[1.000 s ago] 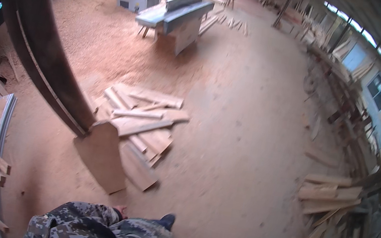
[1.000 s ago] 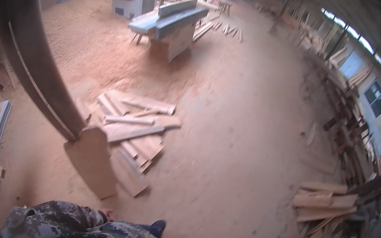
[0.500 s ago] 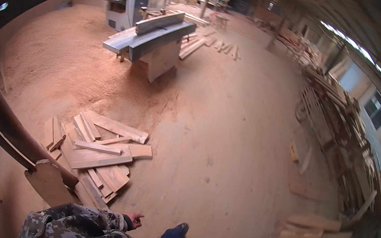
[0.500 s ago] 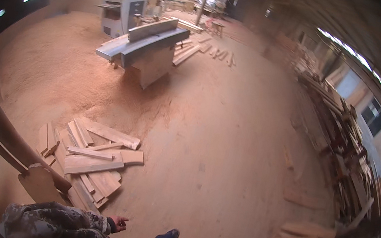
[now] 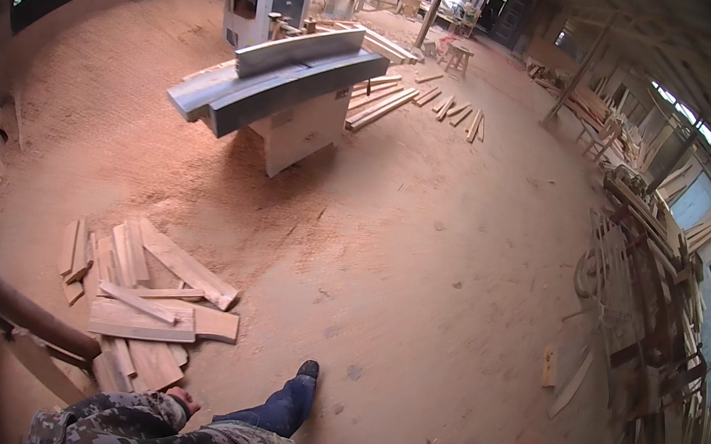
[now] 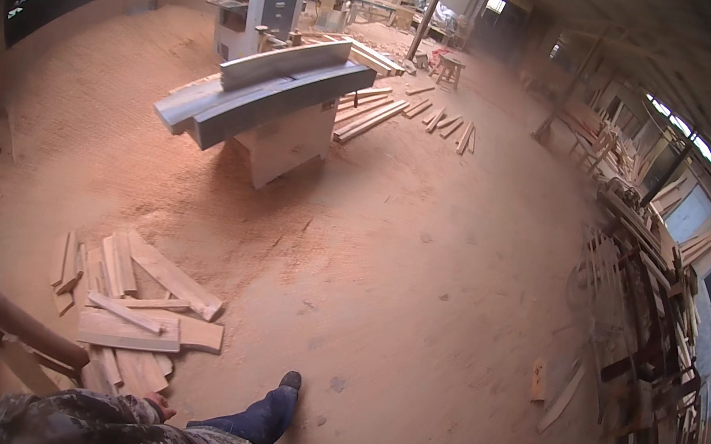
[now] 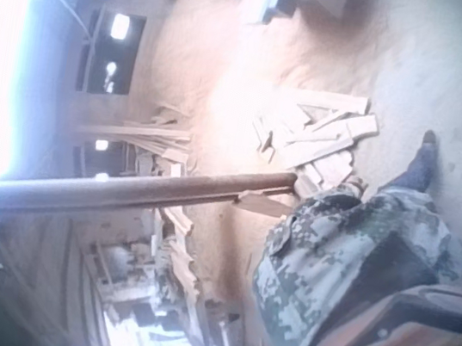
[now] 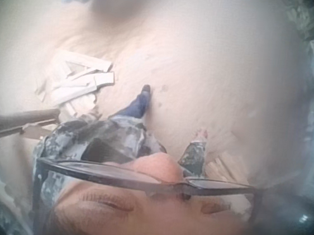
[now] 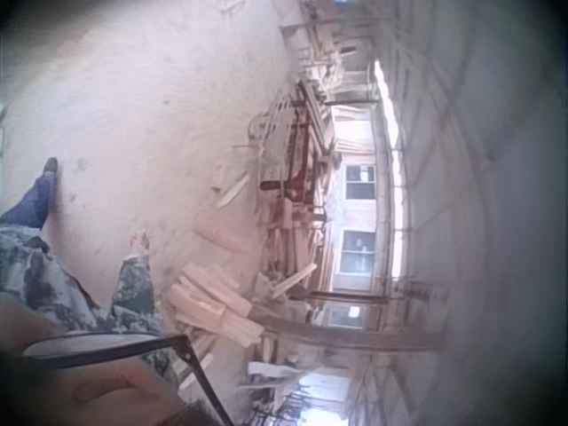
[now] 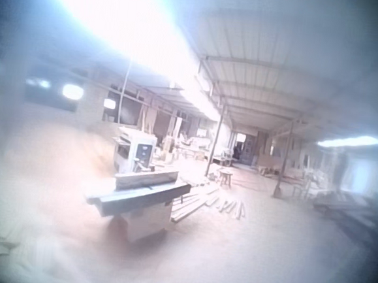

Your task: The person picks up thin wooden planks from the floor, inspects them, and places them into organized piles. The person moves between the floor and a metal workbench, continuing to sort and stack the planks.

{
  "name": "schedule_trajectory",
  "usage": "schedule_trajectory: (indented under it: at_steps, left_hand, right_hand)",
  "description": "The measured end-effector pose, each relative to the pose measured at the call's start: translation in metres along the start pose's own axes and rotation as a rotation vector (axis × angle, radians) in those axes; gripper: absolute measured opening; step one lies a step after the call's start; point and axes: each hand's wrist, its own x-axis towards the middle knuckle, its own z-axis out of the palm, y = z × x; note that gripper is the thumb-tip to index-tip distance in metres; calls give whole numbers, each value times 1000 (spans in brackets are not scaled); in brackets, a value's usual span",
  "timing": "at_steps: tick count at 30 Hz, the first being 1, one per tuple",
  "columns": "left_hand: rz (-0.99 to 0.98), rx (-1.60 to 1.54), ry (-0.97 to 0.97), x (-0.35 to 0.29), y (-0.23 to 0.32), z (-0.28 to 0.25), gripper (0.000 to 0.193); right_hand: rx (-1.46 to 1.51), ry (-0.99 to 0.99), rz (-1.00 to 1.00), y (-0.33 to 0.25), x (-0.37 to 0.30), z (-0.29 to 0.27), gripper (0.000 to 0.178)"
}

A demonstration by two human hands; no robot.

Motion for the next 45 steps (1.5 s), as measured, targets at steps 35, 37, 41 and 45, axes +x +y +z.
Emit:
schedule_trajectory:
  at_steps: [35,37,41,45]
  left_hand:
    - [293,551,-473,775,909,-360,43]
    - [576,564,-127,843,966,-388,40]
    - [186,-408,181,981,1167,-512,23]
    - [275,-759,306,1066,1346,-662,20]
  right_hand:
    - [-582,123,-737,-1148,686,794,41]
    - [-655,171,-522,-1146,704,812,39]
    - [-670,177,-67,-1123,724,818,37]
    - [-583,222,238,-1138,765,832,34]
